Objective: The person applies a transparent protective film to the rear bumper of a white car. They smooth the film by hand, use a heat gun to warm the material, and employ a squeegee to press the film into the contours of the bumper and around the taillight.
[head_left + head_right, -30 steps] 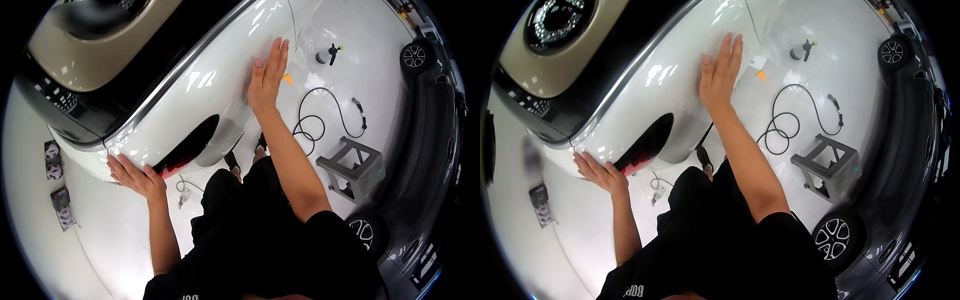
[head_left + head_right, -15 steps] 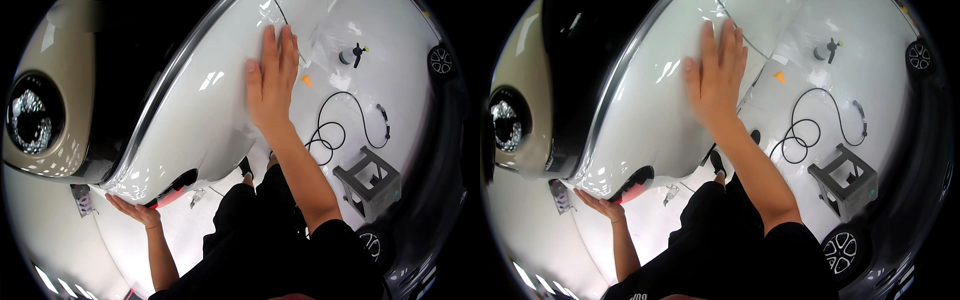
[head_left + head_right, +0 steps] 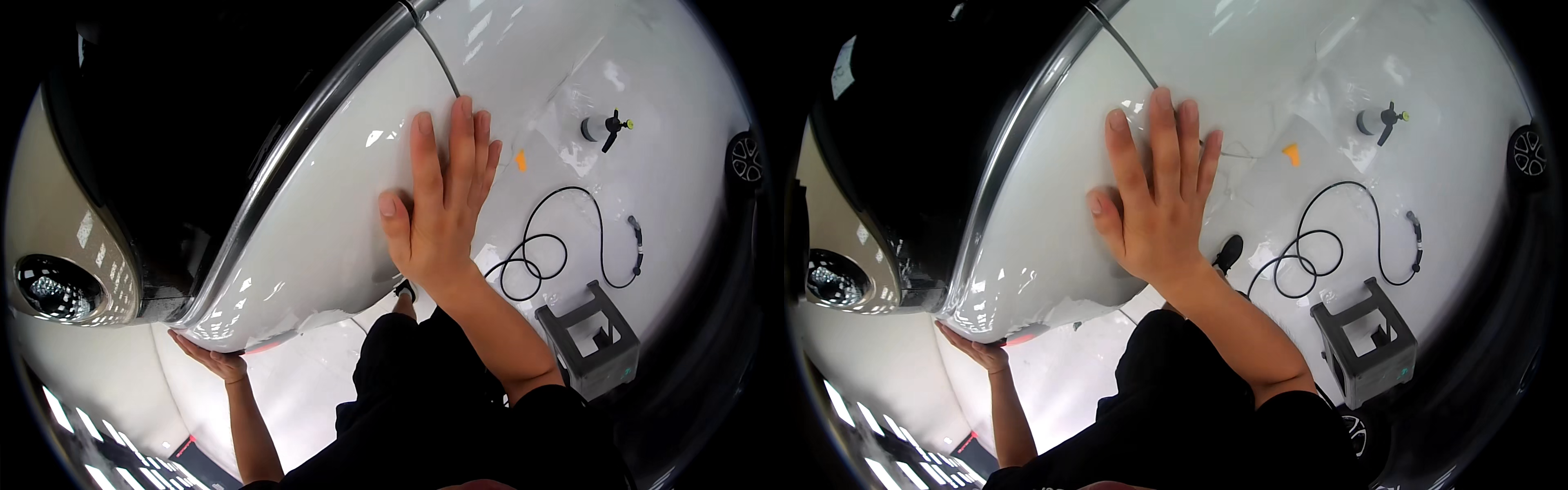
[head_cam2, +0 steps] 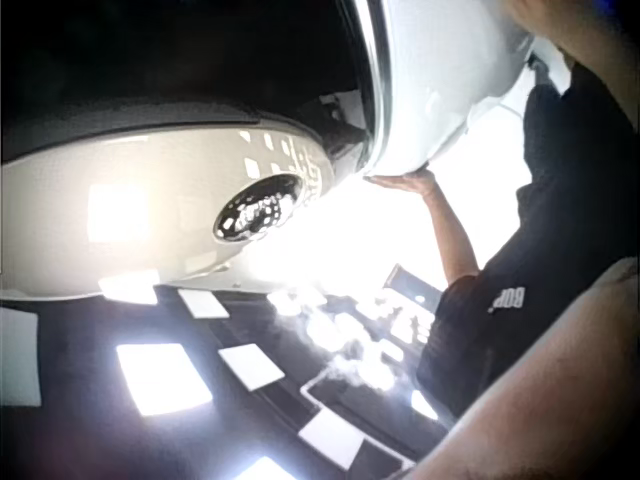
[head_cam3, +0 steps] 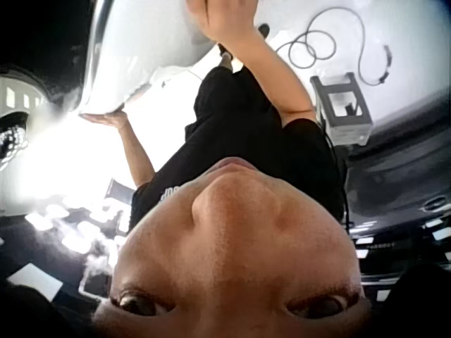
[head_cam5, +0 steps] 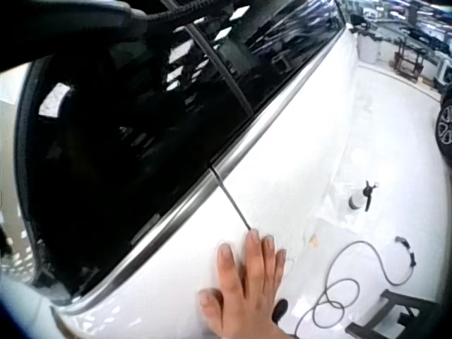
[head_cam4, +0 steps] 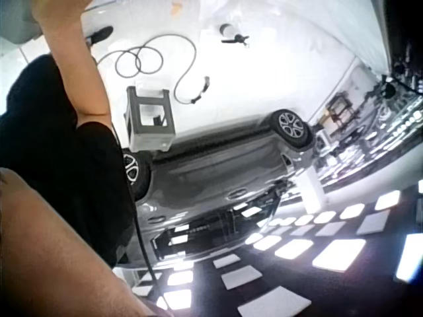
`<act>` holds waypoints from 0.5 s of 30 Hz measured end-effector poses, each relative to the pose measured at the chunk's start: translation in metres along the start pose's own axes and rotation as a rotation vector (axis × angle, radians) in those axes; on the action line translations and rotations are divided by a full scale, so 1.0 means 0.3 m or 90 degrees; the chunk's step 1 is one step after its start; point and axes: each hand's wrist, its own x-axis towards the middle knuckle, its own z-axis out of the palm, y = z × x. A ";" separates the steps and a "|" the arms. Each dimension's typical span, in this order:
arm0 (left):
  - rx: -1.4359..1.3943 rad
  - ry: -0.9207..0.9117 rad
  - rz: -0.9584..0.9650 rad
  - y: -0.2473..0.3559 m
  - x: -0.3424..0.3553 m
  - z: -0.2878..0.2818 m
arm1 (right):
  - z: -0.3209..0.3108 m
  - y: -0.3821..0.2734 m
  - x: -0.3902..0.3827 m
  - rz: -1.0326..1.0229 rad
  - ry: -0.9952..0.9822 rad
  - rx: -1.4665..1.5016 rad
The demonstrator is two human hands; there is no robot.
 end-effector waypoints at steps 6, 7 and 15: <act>0.002 0.002 -0.021 0.005 0.003 -0.008 | -0.012 -0.005 -0.015 -0.014 -0.035 -0.014; 0.011 -0.001 -0.023 0.010 0.010 -0.013 | -0.021 -0.005 -0.017 -0.030 -0.067 -0.032; 0.016 -0.006 0.053 0.033 0.010 0.003 | -0.002 0.004 -0.017 0.039 -0.017 0.042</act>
